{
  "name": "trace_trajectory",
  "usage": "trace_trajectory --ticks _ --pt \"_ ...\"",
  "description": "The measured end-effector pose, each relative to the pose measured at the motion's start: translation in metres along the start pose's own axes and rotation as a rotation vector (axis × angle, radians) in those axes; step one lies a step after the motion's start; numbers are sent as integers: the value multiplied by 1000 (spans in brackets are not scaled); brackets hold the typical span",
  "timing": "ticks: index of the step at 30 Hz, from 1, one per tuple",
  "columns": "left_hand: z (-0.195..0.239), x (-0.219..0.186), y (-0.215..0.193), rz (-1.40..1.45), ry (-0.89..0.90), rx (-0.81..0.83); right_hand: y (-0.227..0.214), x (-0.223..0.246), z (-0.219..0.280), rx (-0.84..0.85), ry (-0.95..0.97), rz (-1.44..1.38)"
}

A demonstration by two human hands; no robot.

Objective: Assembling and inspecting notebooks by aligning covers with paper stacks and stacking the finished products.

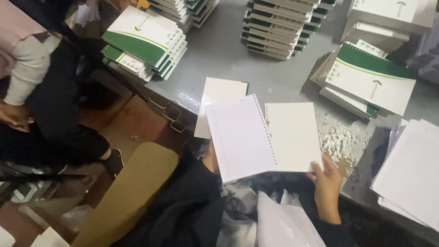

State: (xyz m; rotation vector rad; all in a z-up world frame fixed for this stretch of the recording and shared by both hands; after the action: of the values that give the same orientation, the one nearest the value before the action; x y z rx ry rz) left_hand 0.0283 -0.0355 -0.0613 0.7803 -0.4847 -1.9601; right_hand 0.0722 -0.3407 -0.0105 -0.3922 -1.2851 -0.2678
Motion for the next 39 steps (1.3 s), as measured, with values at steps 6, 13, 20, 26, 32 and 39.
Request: trace_trajectory --ticks 6,13,20,26,32,39 --pt "6 8 21 -35 -29 -23 -15 26 22 -153 -1090 755" --pt "5 26 29 -123 -116 -45 28 80 81 272 365 157" --pt "3 36 35 -180 -172 -70 27 81 71 283 319 253" --pt "32 30 44 -623 286 21 21 50 62 285 72 549" --pt "-16 78 38 -1292 982 -189 -1 6 61 -8 -578 699" --pt "-22 47 79 -956 890 312 -47 -14 -28 94 -763 478"
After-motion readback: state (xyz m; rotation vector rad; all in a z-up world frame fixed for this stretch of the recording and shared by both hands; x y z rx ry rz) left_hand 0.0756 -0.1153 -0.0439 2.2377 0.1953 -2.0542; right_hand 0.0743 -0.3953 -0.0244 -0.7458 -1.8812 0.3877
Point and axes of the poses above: each hand's wrist, its own z-axis away from the middle knuckle, its own y-axis out of the palm, x = y × z, the point moved 3 cm from there along -z, towards the middle knuckle, and after that the axes turned 14 degrees about -x, right-handed, at the moved point
